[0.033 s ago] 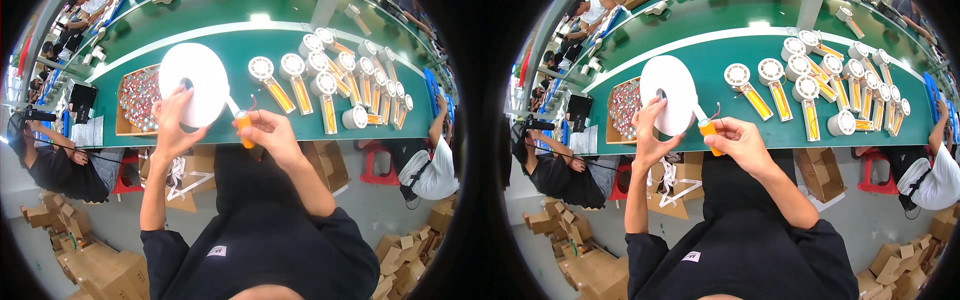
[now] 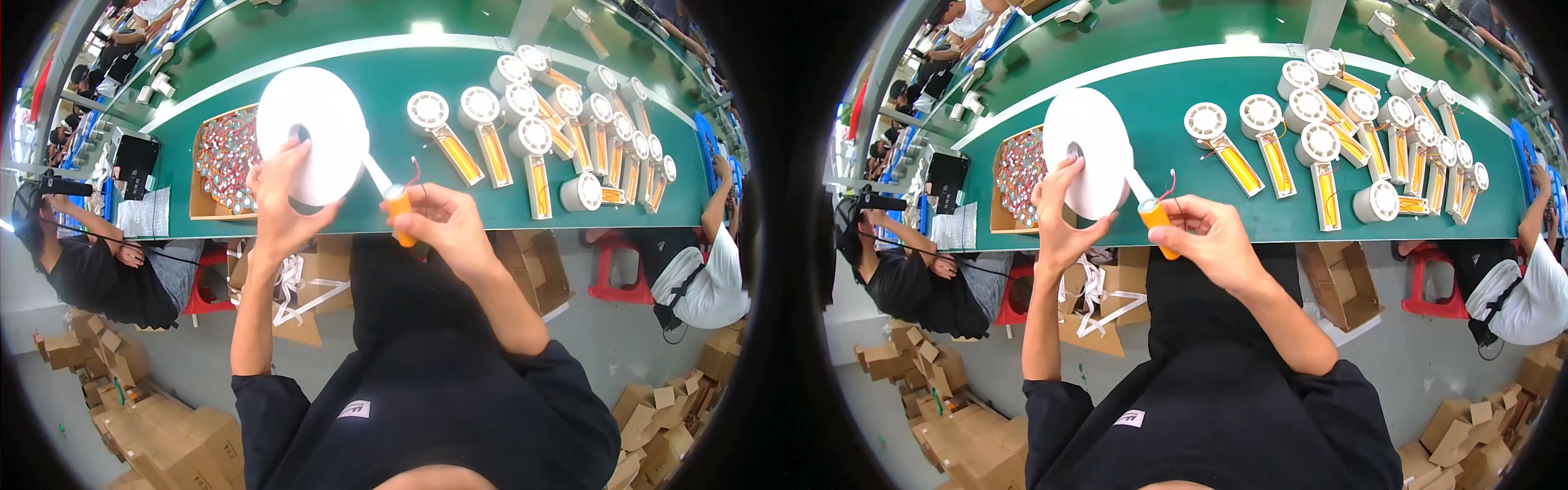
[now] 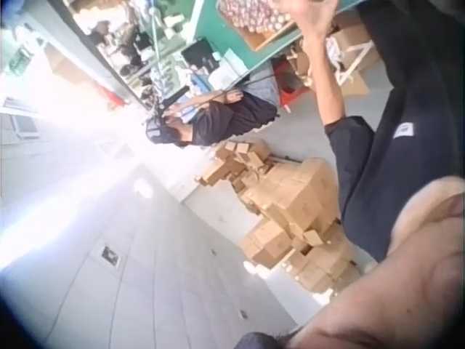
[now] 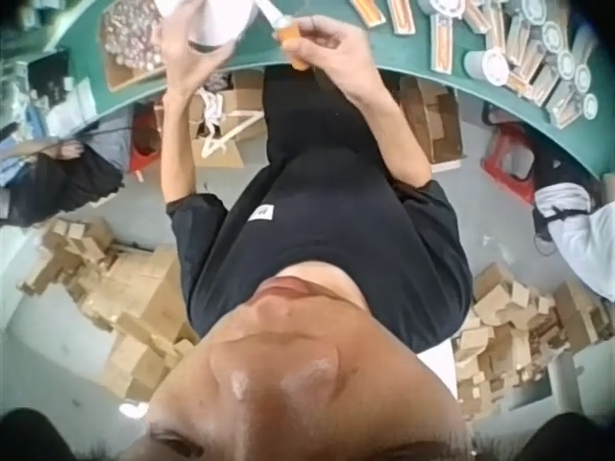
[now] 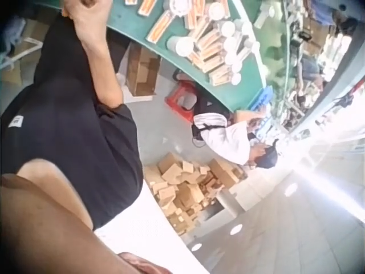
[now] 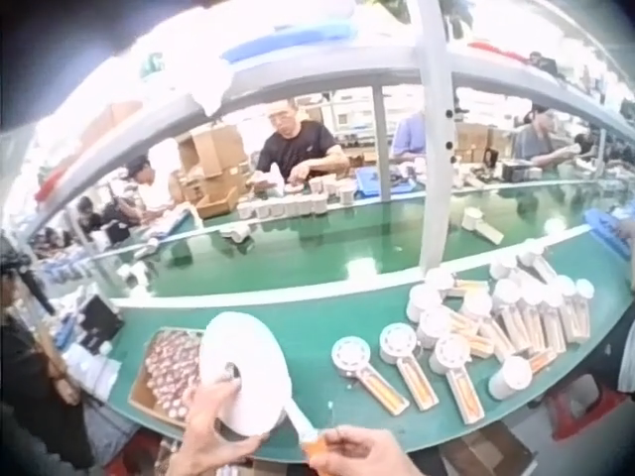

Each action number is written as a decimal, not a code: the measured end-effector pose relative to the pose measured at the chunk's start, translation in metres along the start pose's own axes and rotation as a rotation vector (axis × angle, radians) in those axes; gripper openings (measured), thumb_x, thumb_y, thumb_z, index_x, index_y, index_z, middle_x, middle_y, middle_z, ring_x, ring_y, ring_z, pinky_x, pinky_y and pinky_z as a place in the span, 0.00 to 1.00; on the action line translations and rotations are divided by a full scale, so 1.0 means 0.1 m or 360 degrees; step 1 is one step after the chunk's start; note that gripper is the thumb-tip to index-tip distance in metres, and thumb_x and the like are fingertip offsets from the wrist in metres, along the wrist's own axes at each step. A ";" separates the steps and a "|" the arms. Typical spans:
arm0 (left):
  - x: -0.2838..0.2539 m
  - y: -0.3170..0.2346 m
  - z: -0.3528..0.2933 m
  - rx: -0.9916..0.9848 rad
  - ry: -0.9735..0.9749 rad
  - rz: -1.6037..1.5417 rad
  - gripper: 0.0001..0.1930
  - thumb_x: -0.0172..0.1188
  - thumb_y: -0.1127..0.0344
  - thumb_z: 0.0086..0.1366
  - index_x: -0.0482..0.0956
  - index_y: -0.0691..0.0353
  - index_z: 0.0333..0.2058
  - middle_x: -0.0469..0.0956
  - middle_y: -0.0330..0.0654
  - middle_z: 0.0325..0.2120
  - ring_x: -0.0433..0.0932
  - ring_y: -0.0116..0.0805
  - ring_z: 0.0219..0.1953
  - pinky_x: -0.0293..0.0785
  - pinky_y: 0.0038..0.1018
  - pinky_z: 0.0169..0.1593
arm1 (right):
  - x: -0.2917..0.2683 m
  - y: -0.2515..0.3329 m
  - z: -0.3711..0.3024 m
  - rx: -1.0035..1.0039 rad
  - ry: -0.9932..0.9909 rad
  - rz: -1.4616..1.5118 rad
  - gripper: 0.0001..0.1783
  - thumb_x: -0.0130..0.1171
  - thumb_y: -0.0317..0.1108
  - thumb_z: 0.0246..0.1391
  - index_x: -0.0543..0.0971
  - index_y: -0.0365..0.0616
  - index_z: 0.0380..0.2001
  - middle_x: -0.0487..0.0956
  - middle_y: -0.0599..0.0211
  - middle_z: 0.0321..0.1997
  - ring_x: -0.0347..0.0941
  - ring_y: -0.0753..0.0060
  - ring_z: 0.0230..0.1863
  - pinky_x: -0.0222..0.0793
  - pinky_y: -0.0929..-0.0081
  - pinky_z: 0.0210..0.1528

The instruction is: The person assembles electronic components by applying adhesive tape to batteries and circular bases, then joining these parts by hand on an assembly line.

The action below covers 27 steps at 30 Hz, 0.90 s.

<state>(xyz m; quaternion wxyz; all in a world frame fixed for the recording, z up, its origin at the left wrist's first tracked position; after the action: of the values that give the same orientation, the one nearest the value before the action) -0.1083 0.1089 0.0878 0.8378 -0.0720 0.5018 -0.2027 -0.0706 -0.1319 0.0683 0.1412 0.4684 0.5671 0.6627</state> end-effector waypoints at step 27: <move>0.41 -0.64 -0.44 0.0046 -0.0296 -0.0112 0.44 0.75 0.65 0.36 0.70 0.68 0.56 0.74 0.49 0.47 0.72 0.48 0.53 0.58 0.40 0.55 | -0.13 0.26 -0.28 -0.0662 -0.0521 -0.0696 0.20 0.72 0.28 0.48 0.81 0.34 0.45 0.74 0.73 0.33 0.67 0.89 0.28 0.63 0.89 0.28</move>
<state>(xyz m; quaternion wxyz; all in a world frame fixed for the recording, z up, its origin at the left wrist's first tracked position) -0.1468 0.0375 0.0540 0.8741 -0.0958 0.4161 -0.2316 -0.0765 -0.1666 0.0879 0.4617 0.3970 0.4766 0.6341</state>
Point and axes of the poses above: each hand's wrist, its own z-axis towards the middle knuckle, its own x-axis out of the palm, y = z × x, the point moved 1 cm from there along z, towards the middle knuckle
